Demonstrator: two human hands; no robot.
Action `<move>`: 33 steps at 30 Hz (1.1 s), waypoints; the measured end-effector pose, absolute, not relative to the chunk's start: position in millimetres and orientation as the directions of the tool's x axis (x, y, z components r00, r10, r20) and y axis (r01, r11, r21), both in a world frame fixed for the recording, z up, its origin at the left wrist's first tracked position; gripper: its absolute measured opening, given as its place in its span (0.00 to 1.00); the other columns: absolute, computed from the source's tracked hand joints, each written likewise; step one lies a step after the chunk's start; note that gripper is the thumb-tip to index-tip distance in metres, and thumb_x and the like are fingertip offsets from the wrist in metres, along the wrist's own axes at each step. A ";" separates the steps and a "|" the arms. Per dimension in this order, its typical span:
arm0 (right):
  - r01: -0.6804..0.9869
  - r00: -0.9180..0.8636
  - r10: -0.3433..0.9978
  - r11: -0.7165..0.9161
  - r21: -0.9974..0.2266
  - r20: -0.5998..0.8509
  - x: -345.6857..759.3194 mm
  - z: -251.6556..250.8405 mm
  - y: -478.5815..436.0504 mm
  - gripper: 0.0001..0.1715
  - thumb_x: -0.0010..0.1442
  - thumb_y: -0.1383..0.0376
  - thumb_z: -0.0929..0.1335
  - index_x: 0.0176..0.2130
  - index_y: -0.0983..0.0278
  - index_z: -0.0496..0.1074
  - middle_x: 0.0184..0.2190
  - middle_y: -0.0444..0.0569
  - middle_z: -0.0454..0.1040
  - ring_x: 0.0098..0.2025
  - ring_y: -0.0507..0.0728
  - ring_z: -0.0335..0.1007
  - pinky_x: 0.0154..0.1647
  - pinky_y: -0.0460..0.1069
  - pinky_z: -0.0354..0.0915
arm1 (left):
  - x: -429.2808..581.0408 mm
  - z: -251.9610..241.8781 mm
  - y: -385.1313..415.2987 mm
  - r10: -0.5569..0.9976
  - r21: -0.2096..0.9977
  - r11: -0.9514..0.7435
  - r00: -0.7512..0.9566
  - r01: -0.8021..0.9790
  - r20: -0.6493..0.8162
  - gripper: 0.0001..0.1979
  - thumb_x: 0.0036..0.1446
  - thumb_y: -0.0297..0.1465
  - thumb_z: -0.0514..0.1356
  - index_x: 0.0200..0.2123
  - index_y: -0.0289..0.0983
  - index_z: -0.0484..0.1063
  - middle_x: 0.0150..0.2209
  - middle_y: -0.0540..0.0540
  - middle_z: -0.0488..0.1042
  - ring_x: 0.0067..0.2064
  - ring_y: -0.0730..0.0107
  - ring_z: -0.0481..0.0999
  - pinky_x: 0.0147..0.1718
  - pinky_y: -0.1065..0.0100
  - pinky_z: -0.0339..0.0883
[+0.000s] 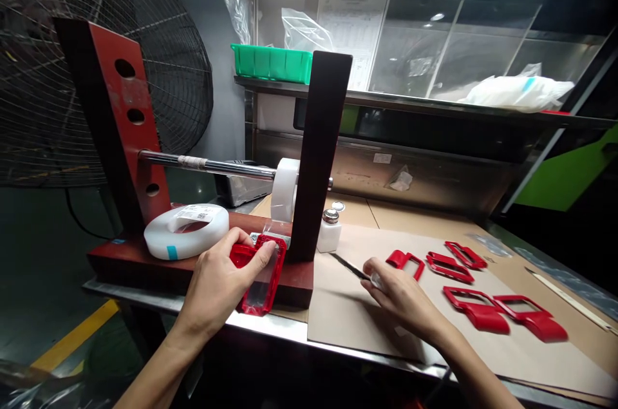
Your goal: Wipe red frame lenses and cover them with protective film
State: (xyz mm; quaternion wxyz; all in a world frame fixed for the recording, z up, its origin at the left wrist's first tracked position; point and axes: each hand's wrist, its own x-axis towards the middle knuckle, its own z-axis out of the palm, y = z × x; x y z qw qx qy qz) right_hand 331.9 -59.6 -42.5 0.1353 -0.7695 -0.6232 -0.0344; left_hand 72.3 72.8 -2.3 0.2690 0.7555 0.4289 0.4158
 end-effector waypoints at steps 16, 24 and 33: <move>0.975 -0.215 0.624 0.100 0.196 0.751 254.5 15.4 -30.0 0.13 0.63 0.73 0.62 0.43 0.62 0.72 0.34 0.47 0.76 0.27 0.50 0.70 0.22 0.43 0.55 | 73.4 -0.7 69.3 0.871 0.776 -0.484 0.307 0.404 0.383 0.18 0.51 0.49 0.58 0.24 0.42 0.59 0.20 0.56 0.64 0.24 0.68 0.64 0.26 0.69 0.58; 0.954 -0.252 0.654 0.046 0.296 0.713 252.3 11.7 -26.5 0.14 0.62 0.75 0.63 0.45 0.62 0.71 0.33 0.46 0.75 0.24 0.51 0.67 0.19 0.46 0.49 | 70.7 -2.0 69.3 0.876 0.756 -0.480 0.291 0.445 0.385 0.16 0.52 0.47 0.57 0.24 0.42 0.59 0.20 0.55 0.66 0.24 0.66 0.67 0.27 0.67 0.59; 0.933 -0.245 0.721 -0.008 0.361 0.648 242.7 11.4 -24.9 0.18 0.59 0.77 0.62 0.47 0.64 0.71 0.33 0.48 0.74 0.22 0.52 0.66 0.19 0.47 0.47 | 72.0 -6.0 69.8 0.889 0.732 -0.458 0.258 0.504 0.378 0.18 0.51 0.50 0.56 0.24 0.43 0.58 0.18 0.55 0.66 0.23 0.64 0.67 0.27 0.67 0.58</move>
